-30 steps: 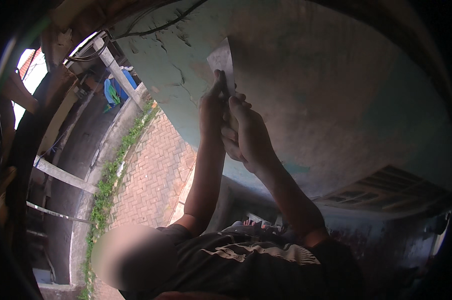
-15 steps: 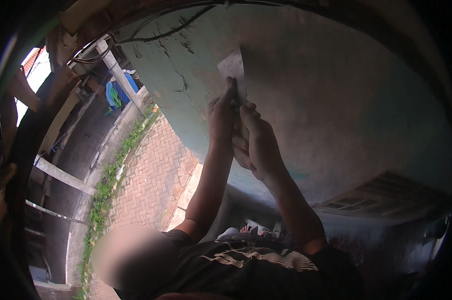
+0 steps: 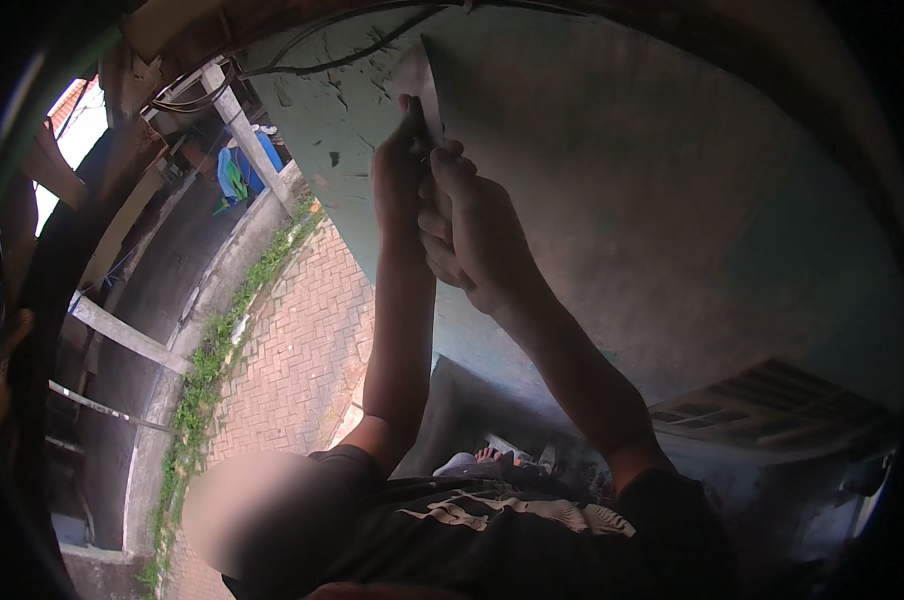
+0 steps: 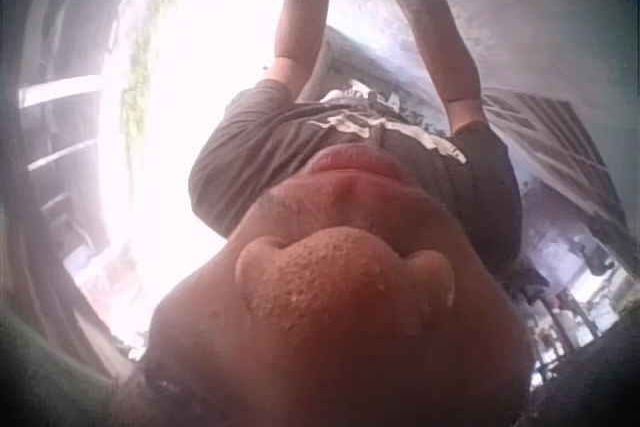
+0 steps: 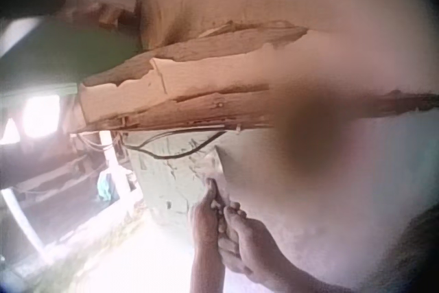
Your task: The person scrapes a ceiling surface with a hand scraper to remove old paint or plaster. They work methodically across the ceiling, applying pressure and moving the scraper in short strokes to lift material.
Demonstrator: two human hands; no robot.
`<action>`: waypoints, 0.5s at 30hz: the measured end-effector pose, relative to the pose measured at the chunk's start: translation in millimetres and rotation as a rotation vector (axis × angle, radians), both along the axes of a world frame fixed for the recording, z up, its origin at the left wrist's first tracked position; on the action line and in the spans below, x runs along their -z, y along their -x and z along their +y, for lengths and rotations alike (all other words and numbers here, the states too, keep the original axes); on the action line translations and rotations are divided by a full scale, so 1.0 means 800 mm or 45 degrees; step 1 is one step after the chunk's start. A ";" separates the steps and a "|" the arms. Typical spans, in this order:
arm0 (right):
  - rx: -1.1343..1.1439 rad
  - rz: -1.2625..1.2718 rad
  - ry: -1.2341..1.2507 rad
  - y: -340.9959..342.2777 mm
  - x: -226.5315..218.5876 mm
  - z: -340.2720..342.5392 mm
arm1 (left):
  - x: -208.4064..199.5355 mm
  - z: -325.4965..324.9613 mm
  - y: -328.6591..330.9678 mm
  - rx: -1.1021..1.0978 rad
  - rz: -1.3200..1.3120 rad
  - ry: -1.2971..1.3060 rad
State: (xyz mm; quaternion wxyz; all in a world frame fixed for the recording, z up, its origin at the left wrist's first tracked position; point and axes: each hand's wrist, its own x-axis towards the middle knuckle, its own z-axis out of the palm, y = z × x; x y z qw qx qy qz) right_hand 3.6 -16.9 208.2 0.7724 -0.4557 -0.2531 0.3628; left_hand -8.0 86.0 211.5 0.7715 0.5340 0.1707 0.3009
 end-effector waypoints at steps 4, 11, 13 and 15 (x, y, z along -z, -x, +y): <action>0.101 0.134 -0.024 0.020 0.033 -0.017 | 0.045 0.011 -0.021 -0.082 0.128 -0.370; 0.053 0.176 -0.005 0.022 0.005 0.012 | 0.024 0.026 -0.008 -0.024 -0.175 0.009; 0.106 0.233 -0.016 0.033 0.026 0.003 | 0.044 0.027 -0.007 -0.127 0.151 -0.231; 0.052 0.212 -0.039 0.021 0.017 0.010 | 0.025 0.023 -0.007 -0.058 -0.035 0.008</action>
